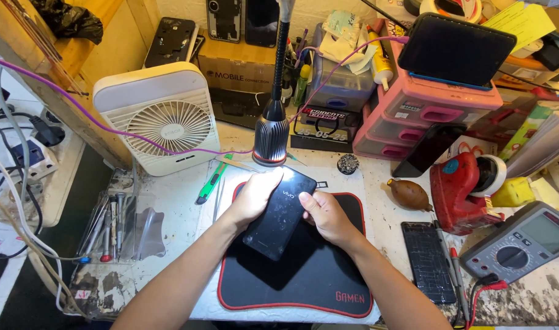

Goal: A person is inspecting and repairing a smartphone at a dedicated workstation, using a desk lamp for visibility and a small tool for manipulation.

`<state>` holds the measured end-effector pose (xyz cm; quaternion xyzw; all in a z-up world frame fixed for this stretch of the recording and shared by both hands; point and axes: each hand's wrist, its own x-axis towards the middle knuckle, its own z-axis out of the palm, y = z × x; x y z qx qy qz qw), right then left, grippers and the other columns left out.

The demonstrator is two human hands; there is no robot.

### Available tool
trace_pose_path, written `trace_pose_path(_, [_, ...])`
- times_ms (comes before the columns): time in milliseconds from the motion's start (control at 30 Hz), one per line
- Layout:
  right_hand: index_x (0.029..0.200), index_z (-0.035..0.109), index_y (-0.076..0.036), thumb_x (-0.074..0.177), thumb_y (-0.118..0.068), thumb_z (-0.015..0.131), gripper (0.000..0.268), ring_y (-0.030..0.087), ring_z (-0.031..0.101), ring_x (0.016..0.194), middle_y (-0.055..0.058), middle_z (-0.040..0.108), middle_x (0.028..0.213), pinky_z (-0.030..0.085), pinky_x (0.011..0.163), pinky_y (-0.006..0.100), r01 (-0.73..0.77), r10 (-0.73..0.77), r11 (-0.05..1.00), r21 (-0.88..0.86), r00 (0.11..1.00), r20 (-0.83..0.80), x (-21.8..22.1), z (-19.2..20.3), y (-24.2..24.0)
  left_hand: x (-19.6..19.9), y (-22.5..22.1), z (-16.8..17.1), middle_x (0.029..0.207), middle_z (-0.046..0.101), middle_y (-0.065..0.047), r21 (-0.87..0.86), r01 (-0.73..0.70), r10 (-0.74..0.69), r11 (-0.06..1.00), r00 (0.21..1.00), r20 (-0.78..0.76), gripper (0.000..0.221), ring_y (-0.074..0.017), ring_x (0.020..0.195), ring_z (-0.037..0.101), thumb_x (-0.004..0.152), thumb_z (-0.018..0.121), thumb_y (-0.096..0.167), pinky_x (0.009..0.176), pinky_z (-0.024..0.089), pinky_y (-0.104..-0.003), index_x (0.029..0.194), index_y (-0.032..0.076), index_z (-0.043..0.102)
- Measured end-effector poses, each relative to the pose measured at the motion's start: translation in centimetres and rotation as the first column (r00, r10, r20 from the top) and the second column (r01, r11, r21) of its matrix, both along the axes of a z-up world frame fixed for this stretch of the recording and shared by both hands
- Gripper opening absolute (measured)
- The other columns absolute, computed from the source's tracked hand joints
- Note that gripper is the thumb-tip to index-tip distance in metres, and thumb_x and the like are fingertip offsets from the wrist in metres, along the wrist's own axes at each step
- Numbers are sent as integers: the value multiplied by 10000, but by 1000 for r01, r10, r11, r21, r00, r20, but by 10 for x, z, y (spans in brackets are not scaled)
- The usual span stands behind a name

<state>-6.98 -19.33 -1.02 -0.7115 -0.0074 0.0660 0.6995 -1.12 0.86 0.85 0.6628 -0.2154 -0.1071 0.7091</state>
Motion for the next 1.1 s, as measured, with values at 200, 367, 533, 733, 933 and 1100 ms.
trace_pose_path(200, [631,617,-50,1092,-367,505,570,132,486,474,35,473,518,498,508,263,-152,153,987,43,988,-36,4,0,-3,-20,2,36,1056,765,-232,1,-68,68,998,994,-86,426,-245,1076,687,1096,459,257,1012,511,-443,1060,-35,767])
trace_pose_path(367, [597,630,-40,1067,-278,545,533,151,537,455,54,524,477,500,500,275,-206,204,976,-65,978,-46,-4,23,12,-4,5,9,1051,746,-231,-19,-71,67,997,984,-167,422,-260,1024,697,1078,484,313,963,525,-428,1119,-15,747])
trace_pose_path(533, [610,638,-40,1083,-287,514,548,175,623,479,88,577,481,537,556,285,44,-39,996,-74,997,67,8,34,-10,-17,-2,54,1123,751,-143,-137,57,-112,989,893,-436,351,-183,893,705,1030,614,295,840,612,-383,1189,4,731])
trace_pose_path(733, [676,609,-90,1109,-298,478,499,175,662,561,89,597,541,583,651,307,129,-128,992,-4,988,85,9,40,-24,-18,-9,61,990,722,-209,-217,71,-172,974,853,-492,201,-283,723,756,1008,608,39,768,662,-430,1095,-130,673])
trace_pose_path(933, [636,620,-104,1088,-359,505,531,197,667,552,102,616,553,575,665,316,58,-49,997,-51,987,154,7,44,-22,-18,-10,51,731,731,-187,-96,-13,-31,995,898,-439,202,-221,588,754,937,740,91,557,639,-279,848,-84,691])
trace_pose_path(1100, [600,635,-63,1084,-305,518,554,202,681,539,108,633,520,586,653,323,34,-38,999,25,984,173,1,49,-9,-2,-8,41,685,628,-18,-73,-100,50,992,865,-499,527,-62,549,674,1098,380,346,503,593,-192,893,-19,700])
